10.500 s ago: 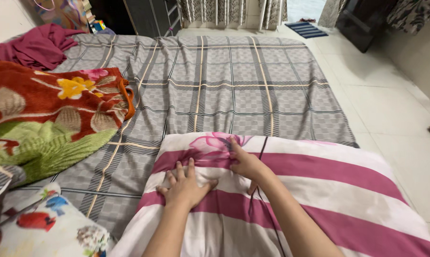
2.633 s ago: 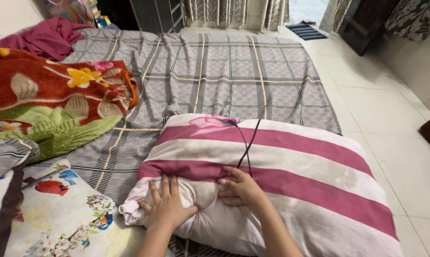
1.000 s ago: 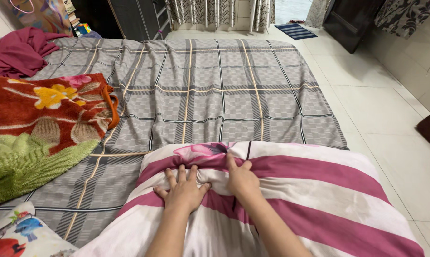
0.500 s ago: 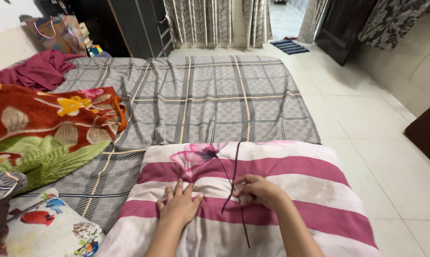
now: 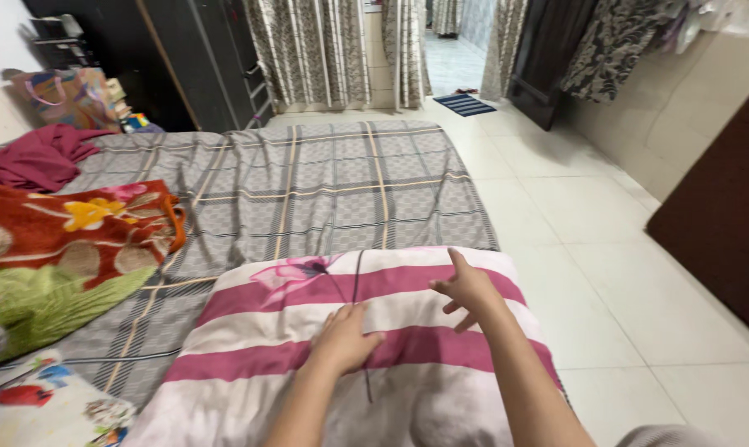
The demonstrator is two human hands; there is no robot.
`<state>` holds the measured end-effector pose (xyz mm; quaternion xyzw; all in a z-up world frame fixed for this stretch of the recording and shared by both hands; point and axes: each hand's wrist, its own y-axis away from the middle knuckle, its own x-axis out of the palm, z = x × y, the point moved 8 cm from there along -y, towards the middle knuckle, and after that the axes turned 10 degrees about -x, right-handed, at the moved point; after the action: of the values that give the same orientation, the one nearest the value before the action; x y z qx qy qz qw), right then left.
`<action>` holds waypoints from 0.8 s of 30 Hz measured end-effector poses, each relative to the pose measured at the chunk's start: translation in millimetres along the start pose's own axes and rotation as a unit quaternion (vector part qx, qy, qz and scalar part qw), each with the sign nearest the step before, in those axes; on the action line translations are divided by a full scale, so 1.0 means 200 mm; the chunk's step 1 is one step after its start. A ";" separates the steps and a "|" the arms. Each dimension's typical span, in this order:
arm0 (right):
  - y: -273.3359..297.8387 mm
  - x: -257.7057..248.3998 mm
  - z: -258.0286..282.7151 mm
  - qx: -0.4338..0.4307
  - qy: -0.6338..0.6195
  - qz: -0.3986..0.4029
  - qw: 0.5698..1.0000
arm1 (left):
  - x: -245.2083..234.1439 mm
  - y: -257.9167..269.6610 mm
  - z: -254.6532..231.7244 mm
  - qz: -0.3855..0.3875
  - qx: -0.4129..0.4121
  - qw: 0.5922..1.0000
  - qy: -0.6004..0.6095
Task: The person inserts a pillow into a pink and white striped pillowcase on a bed. They pull the pillowcase over the pillow, smooth the fabric, and adjust the corners to ensure a snug fit.
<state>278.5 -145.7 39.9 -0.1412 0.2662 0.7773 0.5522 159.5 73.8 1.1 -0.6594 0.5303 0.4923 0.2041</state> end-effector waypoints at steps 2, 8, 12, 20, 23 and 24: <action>0.01 -0.07 -0.01 -0.016 0.047 0.014 0.999 | 0.02 0.00 -0.22 0.023 0.016 1.000 0.000; -0.24 0.05 -0.28 -0.083 0.273 0.028 0.958 | 0.17 0.05 -0.47 0.139 -0.044 0.981 -0.125; -0.37 0.12 -0.34 -0.049 0.298 -0.009 0.953 | 0.20 -0.05 -0.47 0.142 -0.068 0.980 -0.121; -0.42 0.19 -0.29 -0.003 0.340 -0.045 0.939 | 0.27 -0.27 -0.46 0.144 -0.067 0.980 -0.124; -0.43 0.17 -0.28 0.010 0.342 -0.035 0.939 | 0.27 -0.25 -0.46 0.122 -0.052 0.984 -0.115; -0.43 0.16 -0.28 0.010 0.342 -0.034 0.939 | 0.26 -0.24 -0.46 0.110 -0.051 0.986 -0.117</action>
<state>342.6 -131.2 -45.2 -0.4021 0.4418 0.6600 0.4555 239.4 -8.9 -16.5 -0.5444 0.5468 0.6115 0.1753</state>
